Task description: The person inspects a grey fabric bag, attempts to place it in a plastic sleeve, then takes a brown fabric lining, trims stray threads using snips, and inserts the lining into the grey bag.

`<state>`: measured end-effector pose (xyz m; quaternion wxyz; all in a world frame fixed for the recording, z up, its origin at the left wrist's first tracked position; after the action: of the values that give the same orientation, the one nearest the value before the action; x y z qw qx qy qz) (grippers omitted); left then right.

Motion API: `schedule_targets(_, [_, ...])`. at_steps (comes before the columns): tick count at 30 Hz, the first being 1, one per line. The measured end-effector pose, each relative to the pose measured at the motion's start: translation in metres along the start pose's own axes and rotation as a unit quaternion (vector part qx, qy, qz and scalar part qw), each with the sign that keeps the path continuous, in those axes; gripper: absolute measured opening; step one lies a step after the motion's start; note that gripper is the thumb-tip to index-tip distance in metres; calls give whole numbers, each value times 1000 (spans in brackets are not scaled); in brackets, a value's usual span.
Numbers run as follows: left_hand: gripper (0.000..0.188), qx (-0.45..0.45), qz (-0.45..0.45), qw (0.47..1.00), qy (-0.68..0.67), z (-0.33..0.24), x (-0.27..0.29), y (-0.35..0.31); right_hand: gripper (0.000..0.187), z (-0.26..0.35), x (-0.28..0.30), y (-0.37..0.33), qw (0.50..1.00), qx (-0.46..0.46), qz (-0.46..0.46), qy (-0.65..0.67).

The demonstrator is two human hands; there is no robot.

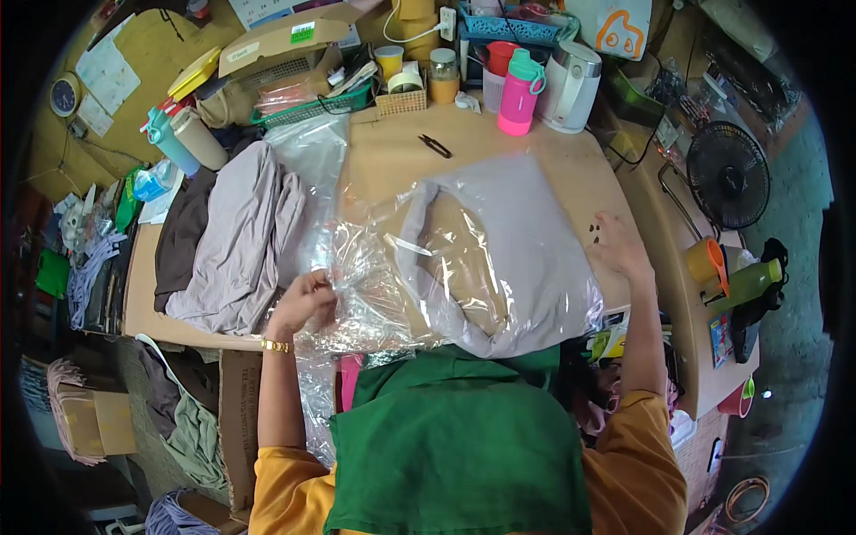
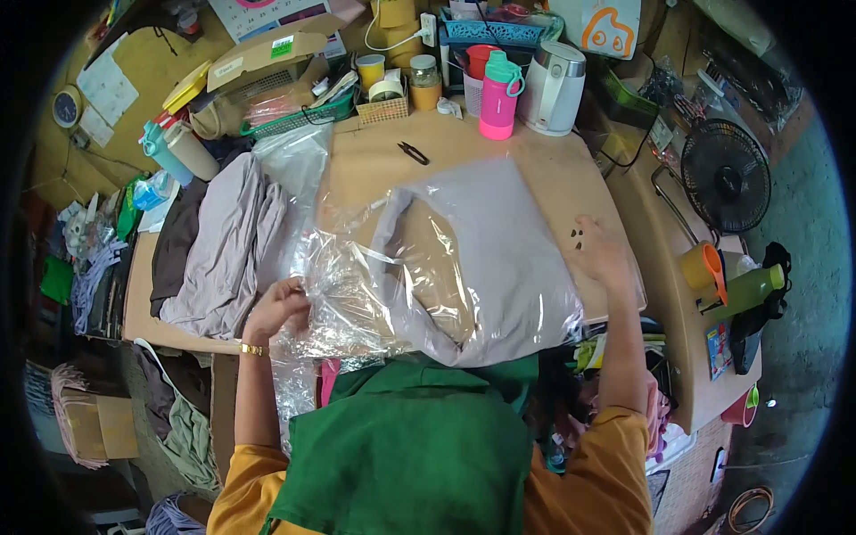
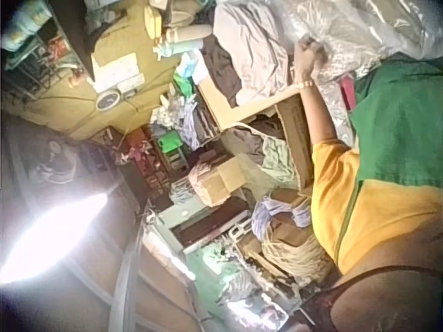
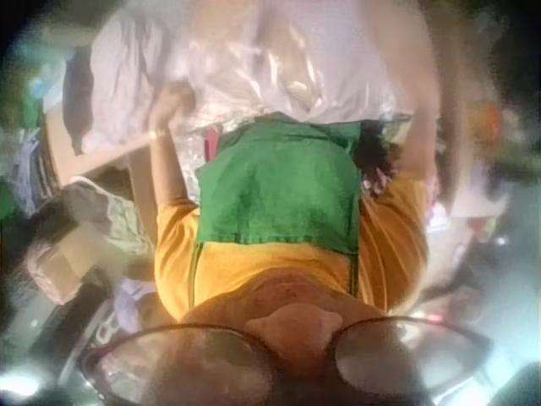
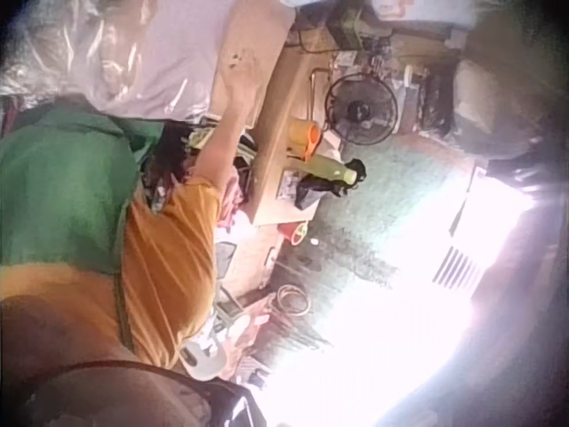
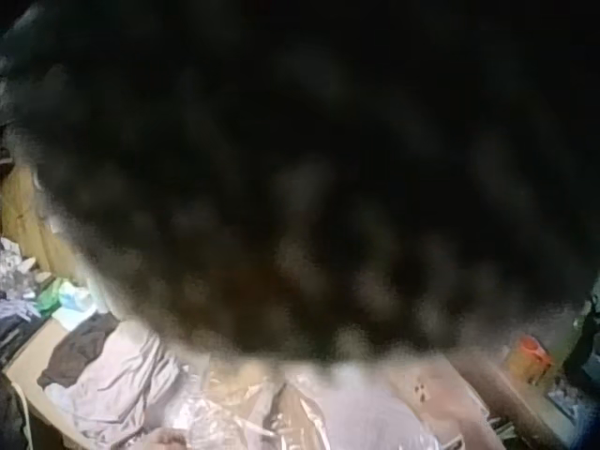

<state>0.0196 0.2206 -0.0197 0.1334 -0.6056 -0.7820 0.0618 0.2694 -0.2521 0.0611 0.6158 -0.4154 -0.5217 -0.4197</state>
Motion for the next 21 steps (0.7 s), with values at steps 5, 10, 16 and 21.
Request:
schedule_targets(5, [31, -16, -128, 963, 238, -70, 9, 38, 38, 109, 24, 58, 955, 164, -98, 225])
schedule_targets(10, [25, 49, 27, 996, -67, -37, -34, 84, 53, 146, -74, 97, 983, 124, -132, -16])
schedule_targets(16, [15, -67, 37, 867, -493, -14, 13, 64, 58, 166, -75, 92, 983, 141, -118, -6])
schedule_targets(21, [21, -245, -383, 886, -94, -52, 131, -31, 57, 136, -75, 96, 986, 106, -130, -15])
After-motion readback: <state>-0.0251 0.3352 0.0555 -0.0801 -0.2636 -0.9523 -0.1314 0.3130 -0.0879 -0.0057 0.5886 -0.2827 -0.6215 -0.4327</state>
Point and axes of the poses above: each hand's wrist, its own y-axis towards the middle knuckle, its own x-axis out of the back of the hand, z = x × y, the point moved 9 cm from there along y, towards the middle knuckle, and after that the axes turned 4 degrees about -y, right-handed, at the moved point
